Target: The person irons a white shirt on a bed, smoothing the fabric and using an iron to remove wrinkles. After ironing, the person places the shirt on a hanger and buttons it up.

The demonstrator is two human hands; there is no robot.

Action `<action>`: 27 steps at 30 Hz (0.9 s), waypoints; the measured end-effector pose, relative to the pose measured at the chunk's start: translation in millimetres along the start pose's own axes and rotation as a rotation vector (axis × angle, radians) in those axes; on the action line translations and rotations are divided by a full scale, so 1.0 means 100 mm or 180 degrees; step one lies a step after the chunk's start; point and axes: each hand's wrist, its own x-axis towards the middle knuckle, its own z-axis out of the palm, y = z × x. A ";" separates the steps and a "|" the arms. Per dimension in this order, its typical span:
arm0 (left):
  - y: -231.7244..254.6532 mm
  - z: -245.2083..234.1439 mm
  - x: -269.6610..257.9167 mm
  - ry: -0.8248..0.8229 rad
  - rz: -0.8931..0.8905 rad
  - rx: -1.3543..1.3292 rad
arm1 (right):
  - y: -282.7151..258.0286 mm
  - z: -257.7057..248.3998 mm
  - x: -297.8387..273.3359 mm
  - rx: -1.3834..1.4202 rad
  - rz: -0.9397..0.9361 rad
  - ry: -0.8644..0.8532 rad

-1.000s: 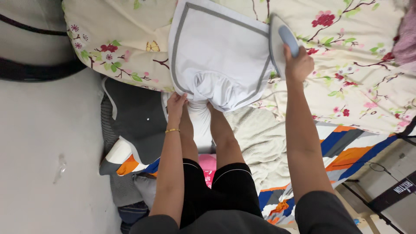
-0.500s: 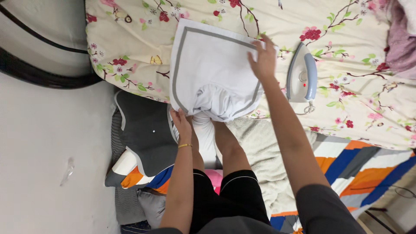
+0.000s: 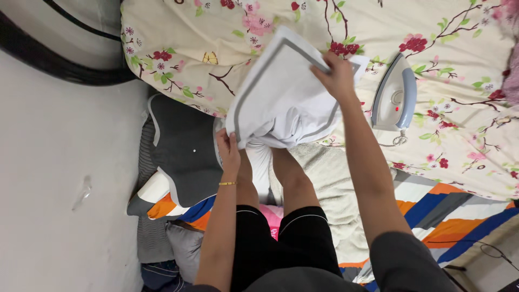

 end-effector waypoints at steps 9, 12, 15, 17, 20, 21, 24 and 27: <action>1.32 -0.08 0.04 -0.1488 -0.0369 0.0829 | -0.23 -1.57 -2.21 0.1568 0.1974 -0.0846; 1.62 0.22 0.30 -0.1951 -0.0049 0.0864 | -0.13 -1.70 -2.73 0.2254 0.1808 -0.0266; 1.58 0.80 0.80 -0.2152 0.0360 0.1147 | 0.17 -1.49 -2.92 0.2361 0.1603 0.0399; 1.40 1.25 1.19 -0.2179 0.0611 0.1311 | 0.43 -1.24 -2.89 0.1950 0.1798 0.0703; 0.94 1.80 1.54 -0.2148 0.0686 0.1607 | 0.72 -0.94 -2.68 0.0710 0.2206 0.0895; 0.74 1.92 1.58 -0.2070 0.0675 0.1737 | 0.74 -0.89 -2.63 0.0153 0.2134 0.0868; 0.16 2.06 1.66 -0.1782 0.0348 0.1784 | 0.69 -0.95 -2.47 -0.0638 0.2094 0.1010; -0.24 1.94 1.64 -0.1566 0.0162 0.1761 | 0.61 -1.24 -2.21 -0.1928 0.1421 0.1460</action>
